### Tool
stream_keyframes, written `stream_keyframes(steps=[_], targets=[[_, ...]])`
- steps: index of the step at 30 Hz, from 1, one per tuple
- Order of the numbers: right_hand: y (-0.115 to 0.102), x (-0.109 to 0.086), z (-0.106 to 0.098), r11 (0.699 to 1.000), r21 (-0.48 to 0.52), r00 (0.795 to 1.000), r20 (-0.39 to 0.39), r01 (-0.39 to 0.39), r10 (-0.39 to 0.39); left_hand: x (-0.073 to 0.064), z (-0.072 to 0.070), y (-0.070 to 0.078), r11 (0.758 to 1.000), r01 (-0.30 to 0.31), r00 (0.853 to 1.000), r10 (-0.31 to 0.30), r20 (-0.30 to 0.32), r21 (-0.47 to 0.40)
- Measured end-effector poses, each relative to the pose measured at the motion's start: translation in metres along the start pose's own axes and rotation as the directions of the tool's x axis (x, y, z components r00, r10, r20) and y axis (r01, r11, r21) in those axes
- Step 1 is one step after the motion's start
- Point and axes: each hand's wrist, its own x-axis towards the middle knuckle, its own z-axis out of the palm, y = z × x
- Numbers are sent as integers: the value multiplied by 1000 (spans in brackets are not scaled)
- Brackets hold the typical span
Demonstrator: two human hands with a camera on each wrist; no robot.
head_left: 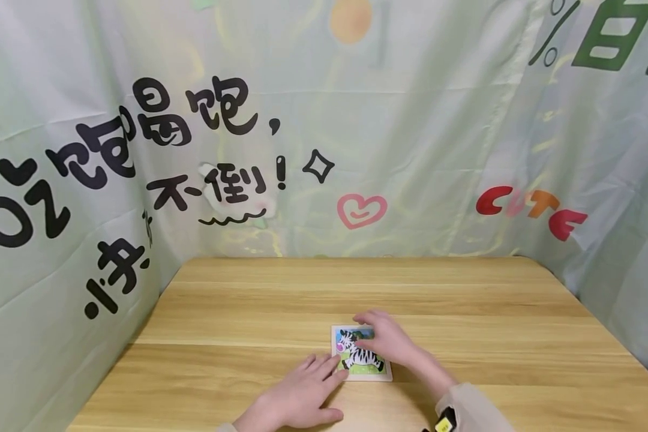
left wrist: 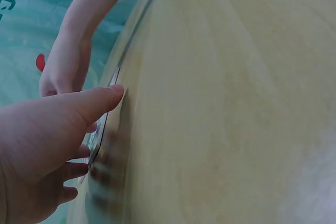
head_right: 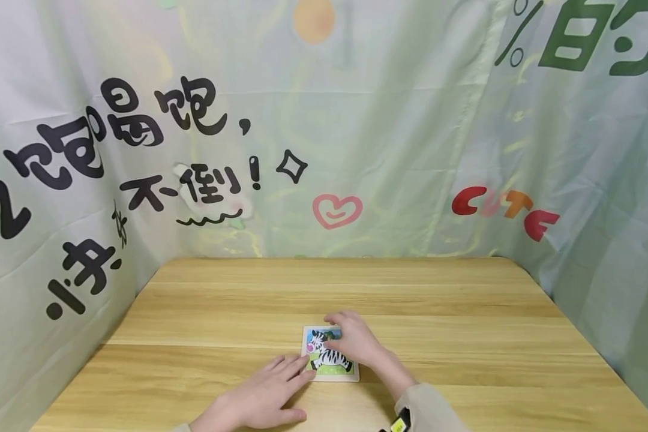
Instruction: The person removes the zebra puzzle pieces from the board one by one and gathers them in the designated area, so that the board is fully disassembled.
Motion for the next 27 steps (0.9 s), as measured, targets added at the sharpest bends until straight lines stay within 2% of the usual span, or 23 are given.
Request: stream_keyframes(steps=[8, 17, 27], targets=[[-8, 11, 10, 996, -72, 995, 94, 52, -45, 0, 1, 4, 999, 5, 1000, -5, 0, 34], [-9, 11, 14, 990, -133, 993, 117, 45, -30, 2, -1, 7, 1000, 27, 999, -26, 21, -11], [-9, 12, 14, 977, -198, 988, 144, 79, -51, 2, 1, 8, 1000, 16, 1000, -16, 5, -13]])
